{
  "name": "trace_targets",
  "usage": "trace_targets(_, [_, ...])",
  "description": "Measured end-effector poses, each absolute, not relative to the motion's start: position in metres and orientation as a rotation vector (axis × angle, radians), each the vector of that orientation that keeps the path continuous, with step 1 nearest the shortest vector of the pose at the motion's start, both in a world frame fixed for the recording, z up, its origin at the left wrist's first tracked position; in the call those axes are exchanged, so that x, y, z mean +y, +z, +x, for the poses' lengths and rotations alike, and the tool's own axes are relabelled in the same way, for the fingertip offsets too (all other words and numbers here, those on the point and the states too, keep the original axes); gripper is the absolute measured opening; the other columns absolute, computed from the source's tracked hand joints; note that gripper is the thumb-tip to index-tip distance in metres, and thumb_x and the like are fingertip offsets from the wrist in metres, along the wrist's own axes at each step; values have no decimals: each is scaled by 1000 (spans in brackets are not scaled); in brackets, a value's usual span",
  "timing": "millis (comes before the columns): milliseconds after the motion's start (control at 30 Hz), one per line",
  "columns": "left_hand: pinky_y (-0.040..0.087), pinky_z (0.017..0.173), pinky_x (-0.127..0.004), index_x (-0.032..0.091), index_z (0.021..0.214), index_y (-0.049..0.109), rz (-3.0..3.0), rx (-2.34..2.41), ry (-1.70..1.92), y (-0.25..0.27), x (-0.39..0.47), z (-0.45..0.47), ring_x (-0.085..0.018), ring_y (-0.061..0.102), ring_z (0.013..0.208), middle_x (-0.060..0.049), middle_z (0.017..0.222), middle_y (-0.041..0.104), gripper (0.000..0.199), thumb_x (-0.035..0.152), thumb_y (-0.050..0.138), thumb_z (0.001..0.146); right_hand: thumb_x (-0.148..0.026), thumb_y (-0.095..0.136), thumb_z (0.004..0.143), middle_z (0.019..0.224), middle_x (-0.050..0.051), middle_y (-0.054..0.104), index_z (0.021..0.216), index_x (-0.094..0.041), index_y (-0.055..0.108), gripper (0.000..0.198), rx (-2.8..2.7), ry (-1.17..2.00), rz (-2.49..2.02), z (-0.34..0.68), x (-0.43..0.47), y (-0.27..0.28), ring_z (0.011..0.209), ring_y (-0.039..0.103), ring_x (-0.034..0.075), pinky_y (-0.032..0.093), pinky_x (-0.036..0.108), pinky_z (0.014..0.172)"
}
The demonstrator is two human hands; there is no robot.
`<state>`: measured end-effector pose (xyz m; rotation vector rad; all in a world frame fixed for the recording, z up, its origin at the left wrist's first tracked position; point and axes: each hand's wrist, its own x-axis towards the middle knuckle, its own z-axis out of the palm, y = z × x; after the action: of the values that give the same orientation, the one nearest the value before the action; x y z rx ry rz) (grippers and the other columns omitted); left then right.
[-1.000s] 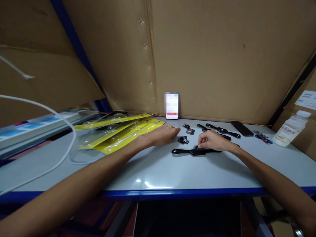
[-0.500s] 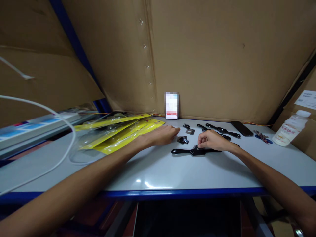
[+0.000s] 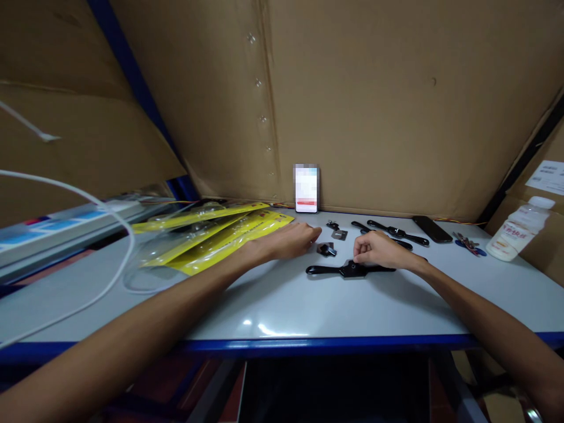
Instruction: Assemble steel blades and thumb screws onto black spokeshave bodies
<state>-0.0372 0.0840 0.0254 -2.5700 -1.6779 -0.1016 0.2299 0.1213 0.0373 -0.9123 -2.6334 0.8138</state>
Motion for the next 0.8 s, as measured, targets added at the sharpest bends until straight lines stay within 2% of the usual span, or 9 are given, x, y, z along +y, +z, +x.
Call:
trace_targets(233, [39,60,-25,17,87,62,-2566,-1711,-421,37,86,-37,-15,60,66,-4,78,70,17,6,50,85,-18,70,80,64,-2,62,72,-18,67,9,-2495,714,-935,227,119,41,61,55,12,38,26,61])
trace_targets(333, [46,60,-23,17,83,57,-2694,-1761,-882,40,84,-34,-12,62,62,-2,72,68,11,7,53,84,-18,67,85,66,-1,63,77,-18,67,8,-2445,457,-965,228,117,38,62,54,13,36,27,62])
trace_targets(433, [52,58,-25,17,80,54,-2868,-1729,-1424,40,81,-27,-12,63,59,-3,70,68,8,15,57,87,-21,61,92,80,3,68,87,-19,69,10,-2436,95,-907,227,112,35,69,55,15,35,28,67])
trace_targets(533, [53,57,-26,17,80,54,-2939,-1717,-1722,40,75,-15,-12,64,58,-3,69,69,12,22,62,87,-27,56,98,89,7,70,94,-19,69,16,-2466,-48,-809,226,102,34,75,57,17,36,30,70])
trace_targets(667, [53,57,-25,17,82,54,-2993,-1726,-1831,37,63,2,-11,63,57,-2,69,69,10,21,62,85,-32,54,100,95,9,70,101,-18,69,21,-2438,7,-698,223,93,31,75,59,18,39,30,72])
trace_targets(800, [52,59,-25,18,85,54,-3090,-1598,-1728,33,52,14,-11,61,60,-2,72,69,3,19,57,86,-28,55,97,92,6,70,108,-19,69,19,-2330,213,-686,220,93,29,72,59,16,42,29,73])
